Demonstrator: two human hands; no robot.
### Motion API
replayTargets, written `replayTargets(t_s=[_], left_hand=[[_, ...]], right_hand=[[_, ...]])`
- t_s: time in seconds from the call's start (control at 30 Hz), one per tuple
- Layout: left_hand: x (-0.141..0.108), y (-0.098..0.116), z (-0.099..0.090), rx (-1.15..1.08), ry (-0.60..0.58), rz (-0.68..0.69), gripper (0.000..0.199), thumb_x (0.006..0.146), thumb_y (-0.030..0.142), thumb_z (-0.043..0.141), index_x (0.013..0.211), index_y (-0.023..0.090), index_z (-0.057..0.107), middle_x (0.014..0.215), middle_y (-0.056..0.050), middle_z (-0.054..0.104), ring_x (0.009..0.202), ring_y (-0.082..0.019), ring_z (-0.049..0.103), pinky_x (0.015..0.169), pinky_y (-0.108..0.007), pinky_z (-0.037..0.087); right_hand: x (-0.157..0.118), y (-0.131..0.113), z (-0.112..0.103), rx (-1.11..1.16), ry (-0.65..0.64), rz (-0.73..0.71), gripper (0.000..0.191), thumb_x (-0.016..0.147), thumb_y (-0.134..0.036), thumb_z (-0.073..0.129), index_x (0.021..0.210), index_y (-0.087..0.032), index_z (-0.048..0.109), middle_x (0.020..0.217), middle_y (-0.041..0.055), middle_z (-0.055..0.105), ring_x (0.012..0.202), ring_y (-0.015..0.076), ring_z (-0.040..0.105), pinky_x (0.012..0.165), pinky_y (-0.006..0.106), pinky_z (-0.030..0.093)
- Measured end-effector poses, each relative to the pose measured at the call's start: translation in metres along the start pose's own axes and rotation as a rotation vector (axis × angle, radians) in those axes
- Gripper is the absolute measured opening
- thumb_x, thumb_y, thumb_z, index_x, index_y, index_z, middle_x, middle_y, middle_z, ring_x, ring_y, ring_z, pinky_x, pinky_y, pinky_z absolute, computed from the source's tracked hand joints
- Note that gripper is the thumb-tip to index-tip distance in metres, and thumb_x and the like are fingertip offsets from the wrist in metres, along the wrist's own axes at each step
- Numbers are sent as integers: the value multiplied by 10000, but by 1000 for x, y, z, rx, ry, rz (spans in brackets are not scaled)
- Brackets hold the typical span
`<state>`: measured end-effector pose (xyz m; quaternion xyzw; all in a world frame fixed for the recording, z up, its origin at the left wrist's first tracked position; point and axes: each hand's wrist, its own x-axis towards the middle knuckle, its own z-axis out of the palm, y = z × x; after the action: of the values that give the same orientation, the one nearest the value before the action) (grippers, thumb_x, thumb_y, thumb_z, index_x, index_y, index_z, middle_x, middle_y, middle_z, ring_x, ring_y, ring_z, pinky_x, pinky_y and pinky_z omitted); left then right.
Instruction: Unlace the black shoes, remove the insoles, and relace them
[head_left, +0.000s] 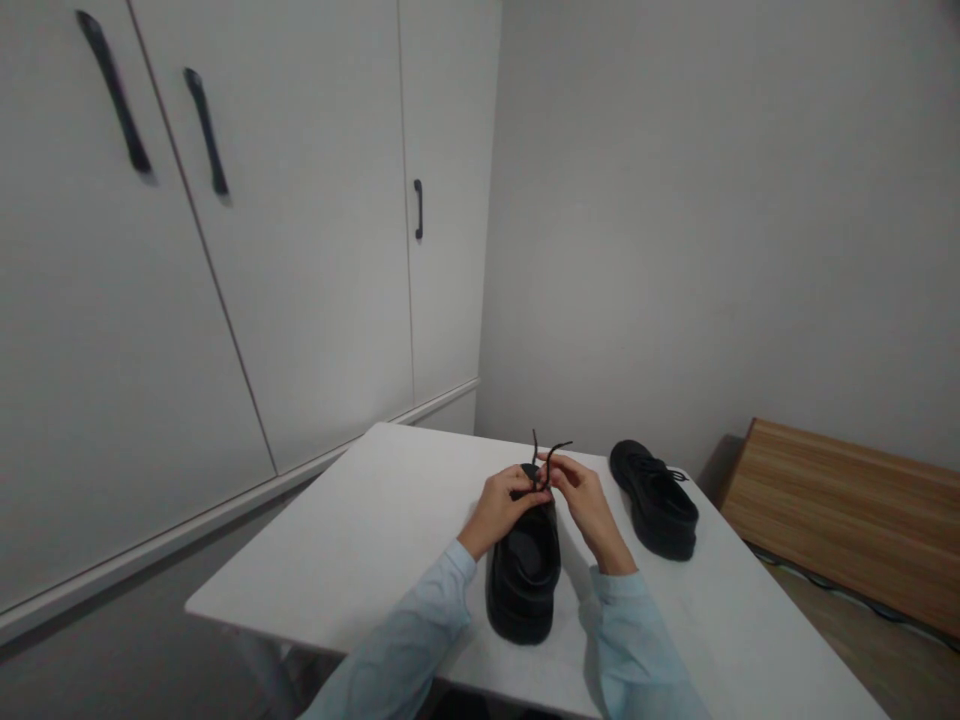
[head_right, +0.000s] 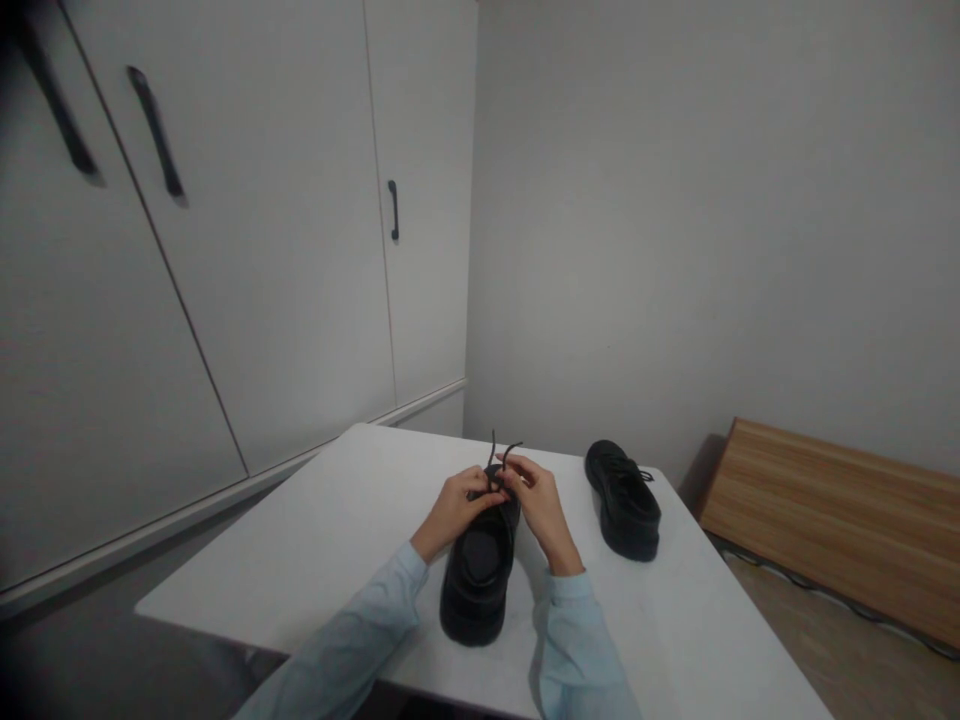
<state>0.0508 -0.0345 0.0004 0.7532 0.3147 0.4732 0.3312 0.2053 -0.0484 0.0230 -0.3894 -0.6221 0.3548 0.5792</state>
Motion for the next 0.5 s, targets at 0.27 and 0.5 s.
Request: replayTargets(t_s=[0.27,0.5], left_hand=[[0,-3,0,66,122,-72,318,787,445,607,704,166,735,676,-54,667,721,-174,577,688,-266,439],[1,-1,-2,-259,124,-235,345,653,369,723,893,124,687,695,-40,661,554,-121,559,524,-226,448]], right_hand=[[-10,15,-5,-134,-211,26,290,625,-374,776,828,-177,714,1017,90,630,949,229,608,827,353,494],[-14,6,-2,-105,-151,51,255,706,-417,705,682,-163,683,857,63,654,838,199,610,763,316,475]])
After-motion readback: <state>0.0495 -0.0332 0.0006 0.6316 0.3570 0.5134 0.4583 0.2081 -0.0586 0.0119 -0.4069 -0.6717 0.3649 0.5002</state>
